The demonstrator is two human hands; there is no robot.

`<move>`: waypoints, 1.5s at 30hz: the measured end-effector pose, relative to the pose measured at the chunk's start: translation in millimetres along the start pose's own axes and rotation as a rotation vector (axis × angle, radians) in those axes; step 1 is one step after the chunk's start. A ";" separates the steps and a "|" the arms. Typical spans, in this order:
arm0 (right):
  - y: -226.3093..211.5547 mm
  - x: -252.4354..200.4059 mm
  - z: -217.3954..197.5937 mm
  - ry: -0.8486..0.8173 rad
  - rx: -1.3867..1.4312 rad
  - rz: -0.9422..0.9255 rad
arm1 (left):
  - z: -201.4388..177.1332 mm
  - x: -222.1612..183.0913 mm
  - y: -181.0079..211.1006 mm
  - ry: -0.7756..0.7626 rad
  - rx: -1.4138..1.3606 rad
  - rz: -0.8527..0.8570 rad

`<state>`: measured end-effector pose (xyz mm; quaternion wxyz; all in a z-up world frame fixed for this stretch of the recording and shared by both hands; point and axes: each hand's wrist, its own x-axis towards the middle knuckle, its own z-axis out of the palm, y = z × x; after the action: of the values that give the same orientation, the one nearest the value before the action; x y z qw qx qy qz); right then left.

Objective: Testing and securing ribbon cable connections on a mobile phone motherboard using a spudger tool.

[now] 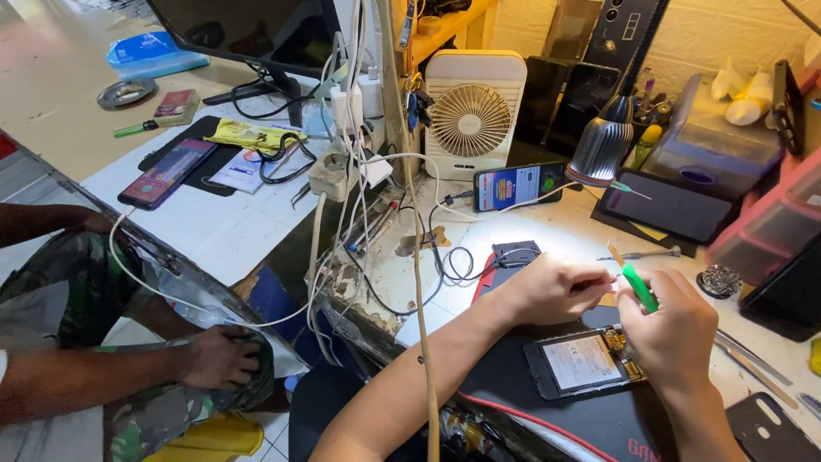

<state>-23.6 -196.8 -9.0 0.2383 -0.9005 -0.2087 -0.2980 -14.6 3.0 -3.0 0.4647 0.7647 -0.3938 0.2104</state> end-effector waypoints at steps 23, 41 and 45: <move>-11.3 14.7 -28.5 -0.367 0.714 0.483 | -13.1 4.2 -7.7 -0.187 -0.878 -0.555; -21.1 6.0 -15.1 -0.041 0.191 0.142 | -16.4 10.6 14.3 -0.021 -0.440 -0.577; -21.8 2.4 -13.9 -0.050 0.229 0.217 | -7.0 2.1 5.3 -0.007 -0.474 -0.541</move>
<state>-39.2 -186.5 9.0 0.3650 -0.8917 -0.1488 -0.2224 -17.3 6.9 4.7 0.6665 0.7130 -0.2166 -0.0202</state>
